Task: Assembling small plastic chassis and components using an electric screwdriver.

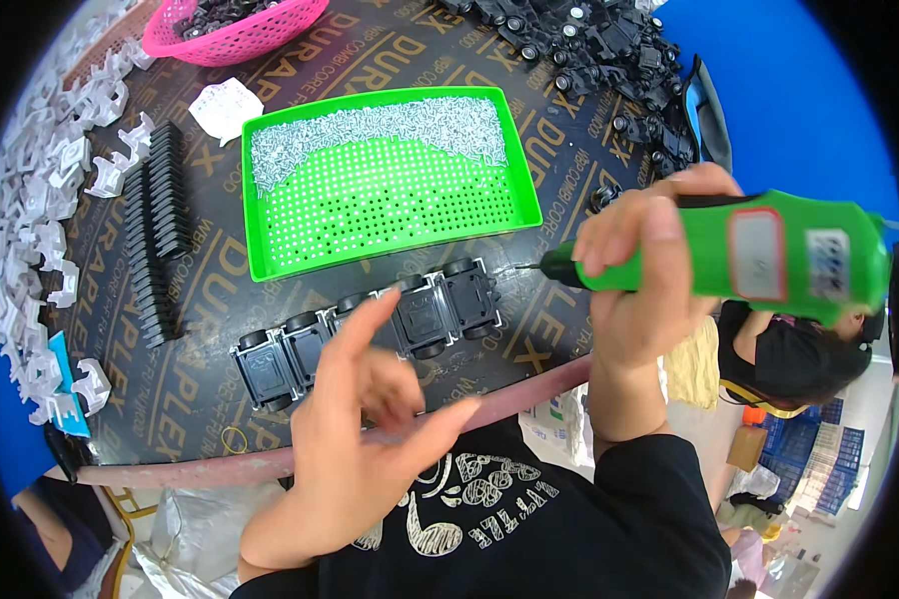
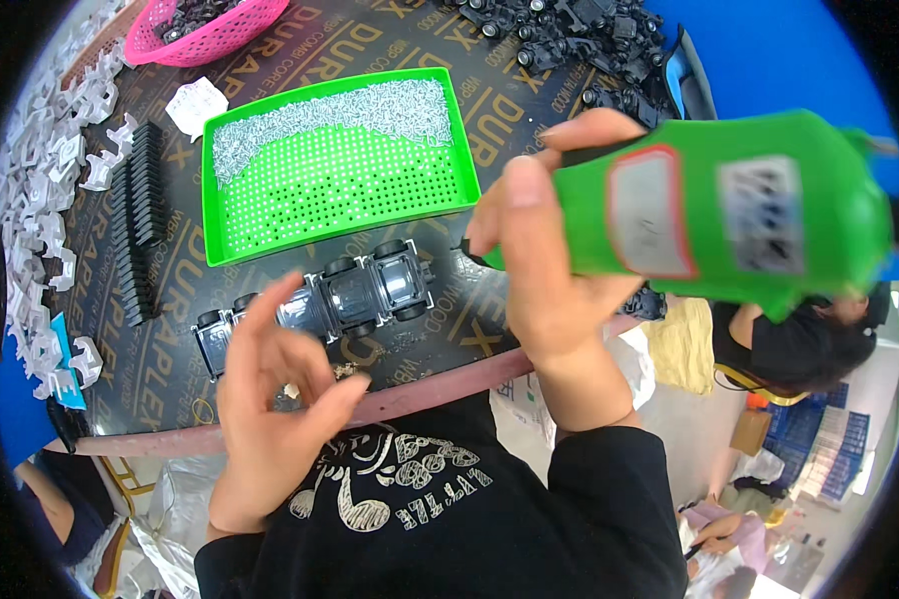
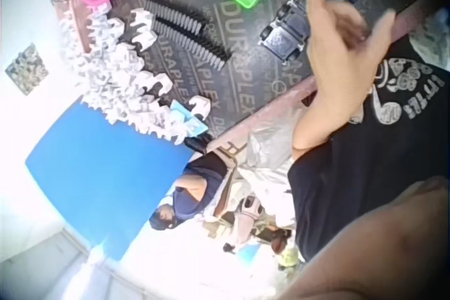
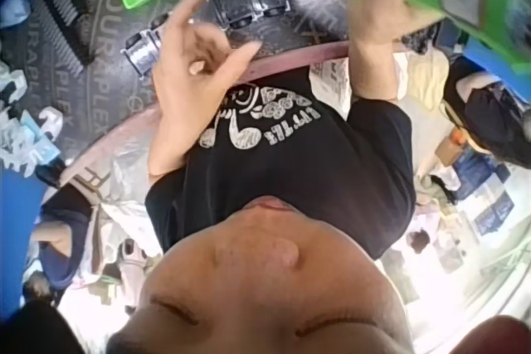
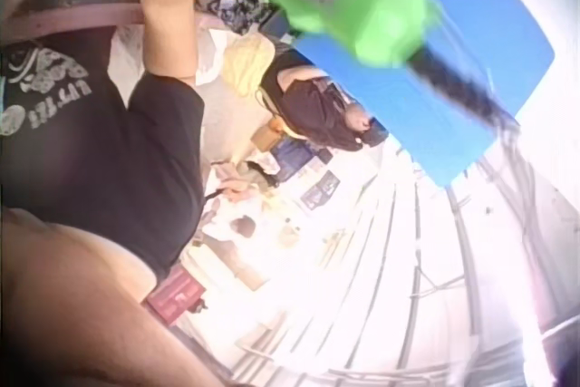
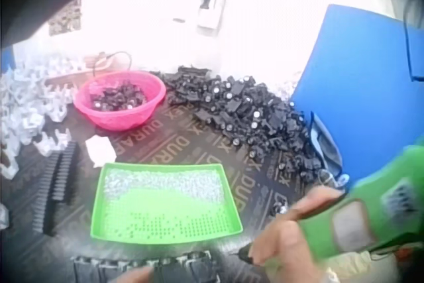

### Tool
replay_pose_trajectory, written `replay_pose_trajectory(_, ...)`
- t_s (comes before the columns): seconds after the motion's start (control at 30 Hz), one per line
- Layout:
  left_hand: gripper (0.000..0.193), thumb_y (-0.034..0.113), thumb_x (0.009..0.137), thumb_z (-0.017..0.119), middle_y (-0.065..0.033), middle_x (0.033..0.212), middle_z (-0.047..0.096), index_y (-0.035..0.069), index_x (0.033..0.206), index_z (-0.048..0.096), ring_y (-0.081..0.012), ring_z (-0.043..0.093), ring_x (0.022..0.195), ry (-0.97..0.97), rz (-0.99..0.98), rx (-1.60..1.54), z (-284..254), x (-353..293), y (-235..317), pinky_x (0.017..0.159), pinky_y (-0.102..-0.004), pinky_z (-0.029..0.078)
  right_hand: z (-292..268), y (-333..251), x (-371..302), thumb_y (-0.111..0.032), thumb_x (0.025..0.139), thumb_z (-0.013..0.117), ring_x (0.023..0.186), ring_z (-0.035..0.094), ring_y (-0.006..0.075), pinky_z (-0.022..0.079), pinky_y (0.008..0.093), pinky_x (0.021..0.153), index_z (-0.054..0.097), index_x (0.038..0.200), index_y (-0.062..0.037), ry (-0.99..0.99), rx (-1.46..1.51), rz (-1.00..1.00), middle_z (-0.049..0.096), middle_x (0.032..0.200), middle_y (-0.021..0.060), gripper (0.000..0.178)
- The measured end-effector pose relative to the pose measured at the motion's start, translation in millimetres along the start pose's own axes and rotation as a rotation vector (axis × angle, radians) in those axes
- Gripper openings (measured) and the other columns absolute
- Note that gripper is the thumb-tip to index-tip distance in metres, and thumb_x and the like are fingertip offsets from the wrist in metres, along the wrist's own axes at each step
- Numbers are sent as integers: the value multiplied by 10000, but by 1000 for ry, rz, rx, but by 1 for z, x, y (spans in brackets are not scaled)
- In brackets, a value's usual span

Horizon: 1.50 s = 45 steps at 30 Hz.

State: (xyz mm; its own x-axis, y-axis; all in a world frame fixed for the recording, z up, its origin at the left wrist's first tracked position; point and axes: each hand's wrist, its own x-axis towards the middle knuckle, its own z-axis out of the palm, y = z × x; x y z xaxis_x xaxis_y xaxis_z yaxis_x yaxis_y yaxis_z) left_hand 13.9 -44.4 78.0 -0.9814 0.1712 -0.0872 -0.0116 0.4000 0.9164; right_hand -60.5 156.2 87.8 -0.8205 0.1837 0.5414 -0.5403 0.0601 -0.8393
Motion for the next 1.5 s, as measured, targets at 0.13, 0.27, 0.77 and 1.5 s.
replay_pose_trajectory(0.13,1019,21,833,733,-74,897,621,96,1547,10,-95,615,783,-359,-308,-640,1,-20,-25,647,-208,489,-1,16,-9,-100,938,501,476,449,144,420,299,458,388,1138,-56,-53,30,24,465,639,56,234)
replay_pose_trajectory(0.27,1141,-43,832,694,-98,990,610,185,1530,-179,-128,617,867,-504,-358,-952,7,-21,-31,741,-257,516,3,12,-13,-107,944,495,471,456,149,425,302,457,360,1132,-57,-109,33,5,472,622,61,237)
replay_pose_trajectory(0.77,653,186,677,807,-71,1275,536,99,1286,586,-296,486,1169,36,528,522,42,18,-17,941,-456,385,-1,-2,9,-160,942,480,484,437,143,410,302,455,380,1153,-69,-15,76,-91,447,631,47,251)
replay_pose_trajectory(1.5,794,196,592,872,-124,1298,482,96,1311,551,-374,395,1234,110,1,591,-24,2,-38,1041,-481,322,36,70,43,6,939,488,467,519,154,477,308,488,407,1122,41,-98,32,-202,536,591,84,203)
